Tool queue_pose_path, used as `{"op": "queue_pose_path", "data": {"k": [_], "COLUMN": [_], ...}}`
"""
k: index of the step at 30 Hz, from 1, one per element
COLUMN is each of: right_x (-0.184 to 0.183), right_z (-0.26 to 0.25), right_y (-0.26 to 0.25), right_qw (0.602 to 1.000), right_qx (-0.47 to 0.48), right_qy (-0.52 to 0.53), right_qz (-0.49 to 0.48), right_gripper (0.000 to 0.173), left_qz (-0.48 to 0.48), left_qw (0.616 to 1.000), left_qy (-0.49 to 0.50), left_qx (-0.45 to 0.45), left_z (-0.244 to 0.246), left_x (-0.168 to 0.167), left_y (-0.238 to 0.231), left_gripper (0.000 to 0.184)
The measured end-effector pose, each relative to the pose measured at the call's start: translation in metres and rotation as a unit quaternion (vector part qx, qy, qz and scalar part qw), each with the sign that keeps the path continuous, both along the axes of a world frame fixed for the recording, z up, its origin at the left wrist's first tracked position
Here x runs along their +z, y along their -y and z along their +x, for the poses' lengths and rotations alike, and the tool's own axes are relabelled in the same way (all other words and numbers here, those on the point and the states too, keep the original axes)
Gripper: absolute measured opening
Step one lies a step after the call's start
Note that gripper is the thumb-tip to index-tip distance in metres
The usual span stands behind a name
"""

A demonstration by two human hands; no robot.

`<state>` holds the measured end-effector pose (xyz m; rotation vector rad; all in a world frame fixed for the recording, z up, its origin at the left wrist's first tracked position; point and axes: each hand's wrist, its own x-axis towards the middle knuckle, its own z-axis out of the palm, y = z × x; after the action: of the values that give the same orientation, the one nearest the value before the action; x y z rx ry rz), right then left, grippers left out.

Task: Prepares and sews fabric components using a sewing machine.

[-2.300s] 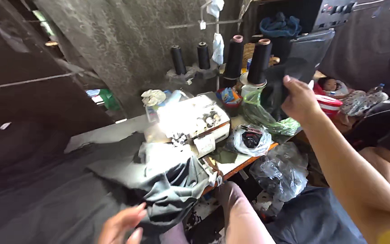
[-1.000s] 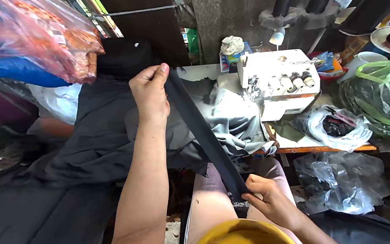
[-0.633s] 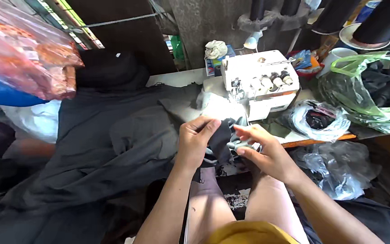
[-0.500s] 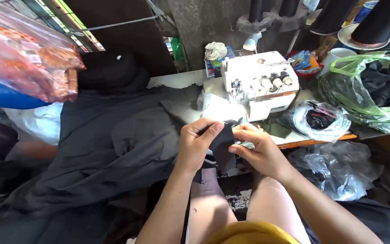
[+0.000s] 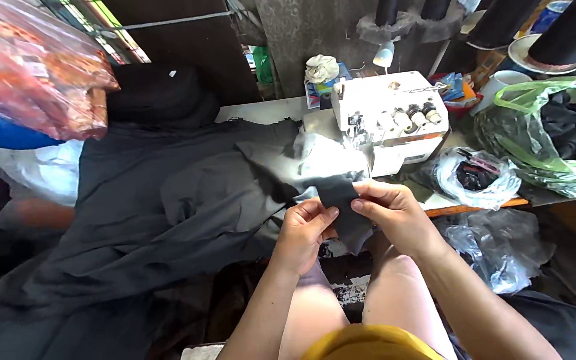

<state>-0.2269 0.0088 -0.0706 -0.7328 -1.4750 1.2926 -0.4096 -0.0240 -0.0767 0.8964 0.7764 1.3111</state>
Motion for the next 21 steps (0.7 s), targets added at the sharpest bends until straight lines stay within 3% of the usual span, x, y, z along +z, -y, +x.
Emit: {"op": "queue_pose_path", "data": {"k": [2,5,9,12,16,19,21], "right_x": [-0.004,-0.012,-0.013,-0.022,-0.021,-0.021,-0.017], "right_z": [0.002,-0.003,-0.015,-0.012,0.010,0.019,0.021], "right_y": [-0.001,0.006,0.026,0.021,0.008,0.001,0.002], "right_qw": [0.995,0.954,0.935,0.934,0.984,0.997,0.992], "right_qx": [-0.051,-0.195,-0.177,-0.183,-0.093,-0.058,-0.049], "right_qy": [0.071,0.140,0.195,0.186,0.063,-0.029,-0.031], "right_qz": [0.053,0.178,0.236,0.245,0.135,-0.028,-0.111], "right_gripper": [0.020,0.026,0.029,0.013,0.006,0.012,0.018], "left_qz": [-0.001,-0.042,-0.056,-0.033,0.128,0.090,0.073], "left_qw": [1.000,0.997,0.994,0.996,0.982,0.984,0.982], "left_qy": [-0.012,0.010,0.070,0.052,-0.111,-0.147,-0.172], "left_qx": [0.024,0.061,0.069,0.066,0.083,0.052,0.022], "left_z": [0.001,0.008,0.020,0.014,-0.017,-0.028,-0.033], "left_x": [-0.001,-0.003,-0.007,-0.006,-0.020,-0.014,-0.006], "left_y": [-0.002,-0.003,-0.001,0.001,-0.005,-0.005,-0.004], "left_gripper": [0.014,0.008,0.009,0.009,0.009,0.022,0.030]}}
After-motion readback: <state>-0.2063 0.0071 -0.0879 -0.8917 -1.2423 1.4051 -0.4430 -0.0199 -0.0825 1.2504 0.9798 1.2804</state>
